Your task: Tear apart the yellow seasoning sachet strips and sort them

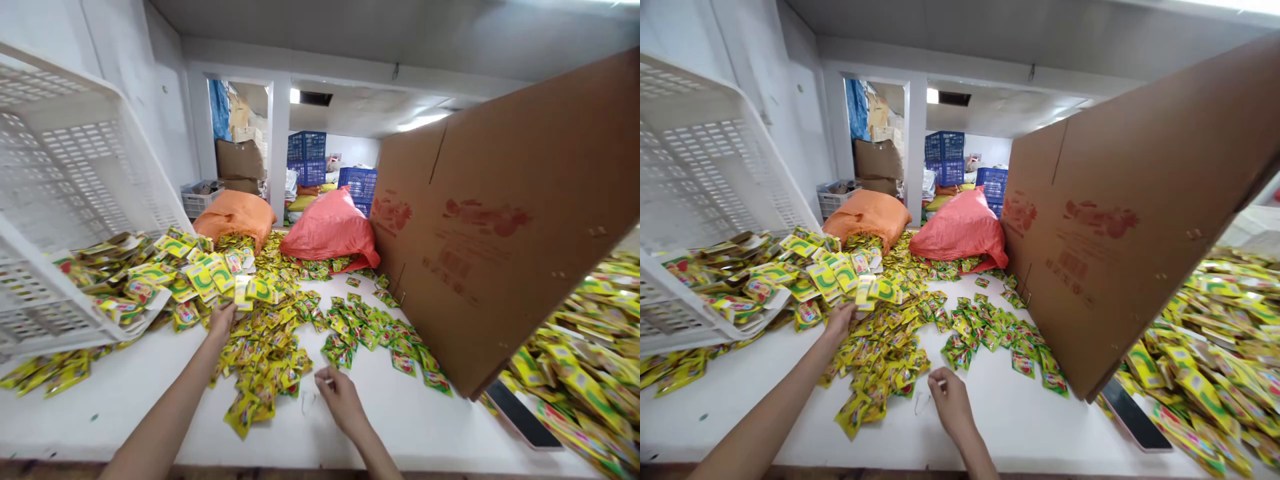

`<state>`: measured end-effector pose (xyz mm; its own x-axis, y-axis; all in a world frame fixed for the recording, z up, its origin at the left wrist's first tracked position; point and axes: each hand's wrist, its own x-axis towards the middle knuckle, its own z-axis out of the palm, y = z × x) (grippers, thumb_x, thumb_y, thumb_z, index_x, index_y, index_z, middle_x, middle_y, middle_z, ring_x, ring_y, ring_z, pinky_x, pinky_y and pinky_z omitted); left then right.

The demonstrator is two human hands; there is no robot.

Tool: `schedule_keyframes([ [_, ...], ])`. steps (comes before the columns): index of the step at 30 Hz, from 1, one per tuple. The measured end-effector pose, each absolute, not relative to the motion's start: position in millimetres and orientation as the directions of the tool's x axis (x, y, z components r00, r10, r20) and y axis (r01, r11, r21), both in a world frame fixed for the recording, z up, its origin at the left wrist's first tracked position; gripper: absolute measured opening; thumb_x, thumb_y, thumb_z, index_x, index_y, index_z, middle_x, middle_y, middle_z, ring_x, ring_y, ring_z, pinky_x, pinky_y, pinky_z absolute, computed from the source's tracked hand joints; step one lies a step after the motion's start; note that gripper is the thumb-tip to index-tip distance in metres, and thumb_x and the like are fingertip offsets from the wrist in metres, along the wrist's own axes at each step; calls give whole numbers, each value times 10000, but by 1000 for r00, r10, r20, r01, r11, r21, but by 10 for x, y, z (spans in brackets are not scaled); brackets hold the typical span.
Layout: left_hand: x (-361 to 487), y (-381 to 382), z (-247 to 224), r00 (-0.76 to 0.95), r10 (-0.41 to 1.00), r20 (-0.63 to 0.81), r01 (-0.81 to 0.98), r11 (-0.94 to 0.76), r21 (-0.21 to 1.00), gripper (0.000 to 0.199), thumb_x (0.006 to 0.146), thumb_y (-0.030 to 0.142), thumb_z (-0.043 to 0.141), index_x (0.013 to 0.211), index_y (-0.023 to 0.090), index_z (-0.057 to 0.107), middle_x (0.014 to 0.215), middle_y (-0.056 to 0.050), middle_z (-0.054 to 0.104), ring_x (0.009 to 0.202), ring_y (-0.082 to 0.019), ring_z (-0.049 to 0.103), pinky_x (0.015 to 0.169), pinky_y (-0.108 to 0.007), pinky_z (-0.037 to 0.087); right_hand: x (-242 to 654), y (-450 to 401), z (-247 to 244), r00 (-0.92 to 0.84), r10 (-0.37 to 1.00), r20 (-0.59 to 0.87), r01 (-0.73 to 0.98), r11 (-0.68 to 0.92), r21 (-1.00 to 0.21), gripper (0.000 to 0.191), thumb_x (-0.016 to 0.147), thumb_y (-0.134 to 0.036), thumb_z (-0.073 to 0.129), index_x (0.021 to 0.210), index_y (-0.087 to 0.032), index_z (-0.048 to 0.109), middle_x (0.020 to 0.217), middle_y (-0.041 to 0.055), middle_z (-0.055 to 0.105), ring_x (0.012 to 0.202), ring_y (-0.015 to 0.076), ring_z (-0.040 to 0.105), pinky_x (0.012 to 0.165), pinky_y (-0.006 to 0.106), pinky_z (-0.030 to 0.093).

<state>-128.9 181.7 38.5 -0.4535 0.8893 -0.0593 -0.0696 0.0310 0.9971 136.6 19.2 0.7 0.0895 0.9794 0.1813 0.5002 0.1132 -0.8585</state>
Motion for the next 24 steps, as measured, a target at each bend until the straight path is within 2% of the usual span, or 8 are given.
schedule_keyframes([
  [4, -1285, 1354, 254, -386, 904, -184, -271, 79, 959, 40, 710, 93, 545, 687, 106, 575, 577, 1, 591, 492, -104, 559, 526, -237, 498, 1063, 681, -200, 299, 935, 189, 550, -7, -835, 239, 693, -260, 550, 901, -150, 596, 830, 120, 645, 730, 239, 610, 636, 322, 450],
  [8, -1323, 992, 179, -373, 897, -238, -371, 91, 924, 89, 614, 73, 560, 683, 125, 579, 558, 16, 605, 458, -92, 542, 460, -190, 473, 937, 846, -320, 350, 927, 137, 558, -88, -825, 165, 637, -224, 591, 790, -162, 602, 651, 55, 634, 609, 208, 597, 540, 271, 424],
  [11, -1374, 836, 180, -385, 886, -258, -403, 90, 911, 135, 572, 85, 576, 695, 139, 588, 571, 39, 603, 459, -75, 521, 432, -160, 443, 1030, 802, -290, 319, 938, 135, 586, -83, -806, 7, 630, -186, 572, 628, -181, 568, 584, 17, 609, 559, 171, 567, 515, 237, 399],
  [12, -1383, 791, 189, -396, 882, -256, -409, 80, 909, 139, 555, 102, 593, 687, 145, 587, 567, 49, 595, 459, -74, 513, 426, -158, 433, 1104, 791, -247, 303, 942, 148, 599, -67, -798, 32, 641, -176, 555, 609, -181, 556, 602, 20, 611, 585, 170, 567, 537, 237, 400],
  [15, -1339, 639, 243, -442, 872, -211, -390, 25, 921, 160, 518, 197, 654, 652, 155, 576, 539, 73, 558, 446, -73, 476, 400, -165, 390, 1432, 834, -48, 236, 949, 209, 635, 12, -772, 62, 707, -173, 496, 681, -181, 552, 778, 43, 632, 775, 180, 567, 672, 254, 403],
  [17, -1238, 517, 296, -432, 888, -154, -355, -11, 935, 210, 511, 255, 683, 668, 157, 582, 554, 77, 553, 450, -71, 461, 406, -172, 377, 1680, 895, 82, 178, 958, 225, 647, 59, -760, 72, 742, -174, 468, 751, -189, 538, 815, 34, 626, 813, 174, 555, 712, 260, 388],
  [21, -928, 259, 359, -285, 945, -158, -363, 46, 931, 279, 541, 279, 693, 776, 167, 592, 670, 54, 603, 537, -93, 523, 484, -191, 421, 2011, 812, 167, 48, 984, 171, 646, 100, -757, 52, 767, -172, 437, 760, -195, 483, 629, -14, 576, 606, 145, 528, 591, 240, 372],
  [24, -709, 92, 310, -106, 975, -196, -379, 143, 914, 331, 573, 279, 680, 871, 182, 576, 740, 22, 640, 611, -137, 572, 520, -225, 436, 2139, 509, 121, -42, 988, 149, 638, 142, -757, 60, 776, -202, 432, 719, -199, 448, 609, -28, 532, 583, 134, 499, 558, 229, 361],
])
